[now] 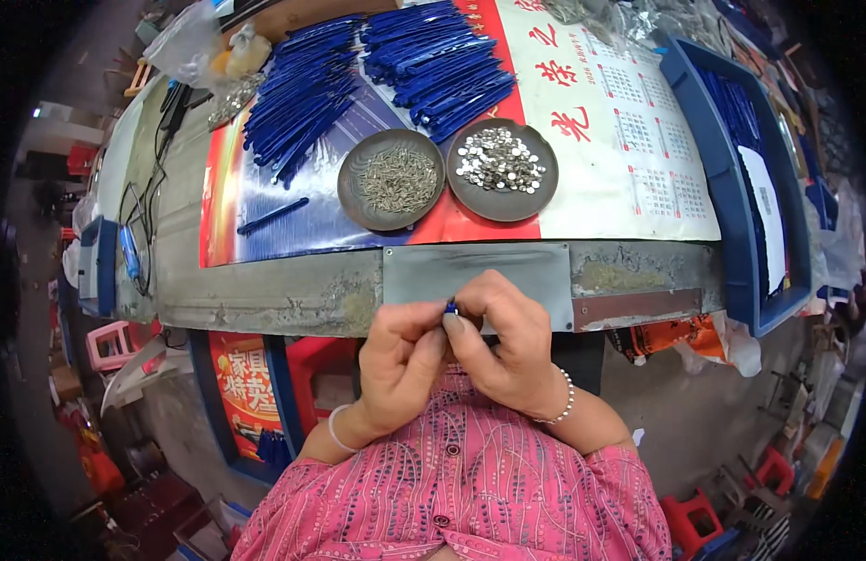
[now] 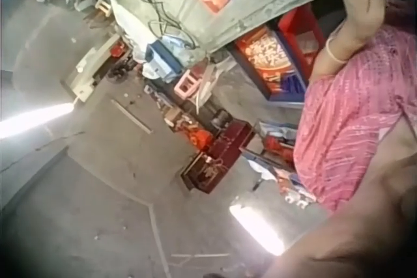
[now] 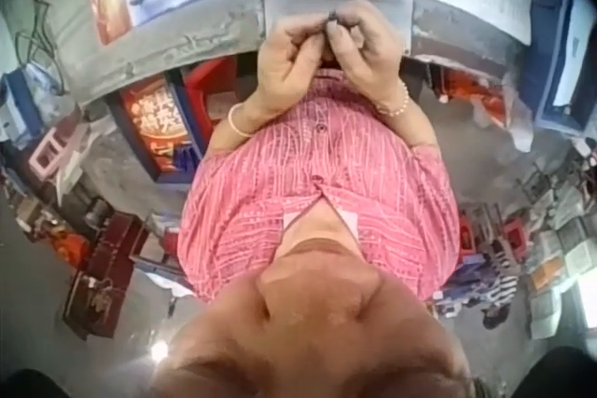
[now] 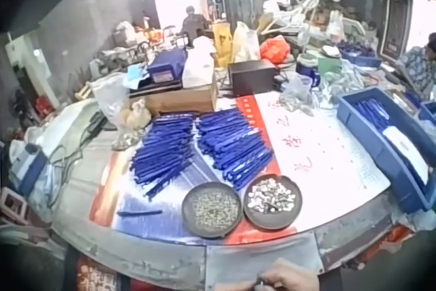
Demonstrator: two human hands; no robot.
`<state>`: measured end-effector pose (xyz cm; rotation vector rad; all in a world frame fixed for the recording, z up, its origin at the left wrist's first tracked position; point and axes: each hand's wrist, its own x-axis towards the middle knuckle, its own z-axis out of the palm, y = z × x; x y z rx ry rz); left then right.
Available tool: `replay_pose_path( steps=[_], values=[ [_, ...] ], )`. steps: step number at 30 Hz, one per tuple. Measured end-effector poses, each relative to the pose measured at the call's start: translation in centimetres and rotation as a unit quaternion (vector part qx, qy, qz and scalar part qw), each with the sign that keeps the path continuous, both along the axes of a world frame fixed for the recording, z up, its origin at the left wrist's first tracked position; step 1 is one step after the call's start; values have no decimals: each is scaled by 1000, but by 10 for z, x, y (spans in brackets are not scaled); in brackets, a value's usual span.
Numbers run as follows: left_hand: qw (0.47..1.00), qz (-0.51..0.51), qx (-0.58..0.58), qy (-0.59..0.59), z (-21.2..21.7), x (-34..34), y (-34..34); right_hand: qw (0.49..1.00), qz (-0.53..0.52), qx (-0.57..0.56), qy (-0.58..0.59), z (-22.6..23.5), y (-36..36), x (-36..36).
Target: Assembling small blue components at a manual production workstation.
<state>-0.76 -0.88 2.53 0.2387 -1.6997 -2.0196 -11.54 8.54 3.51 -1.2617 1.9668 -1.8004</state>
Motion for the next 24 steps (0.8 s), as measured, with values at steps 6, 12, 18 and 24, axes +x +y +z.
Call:
replay_pose_path(
  steps=[6, 12, 18, 24],
  values=[
    [995, 61, -3, 78, -6, 4, 15, 986, -29, -80, 146, -12, -11, 1],
    [991, 68, 81, 80, -13, 8, 14, 989, -46, -18, 141, -13, -14, 16],
    [989, 66, 114, 68, -15, 15, 14, 998, -32, 32, 53, -2, -15, 19],
    [987, 101, 116, 55, -17, 16, 12, 972, -49, 23, 229, -13, -20, 18]
  ],
)
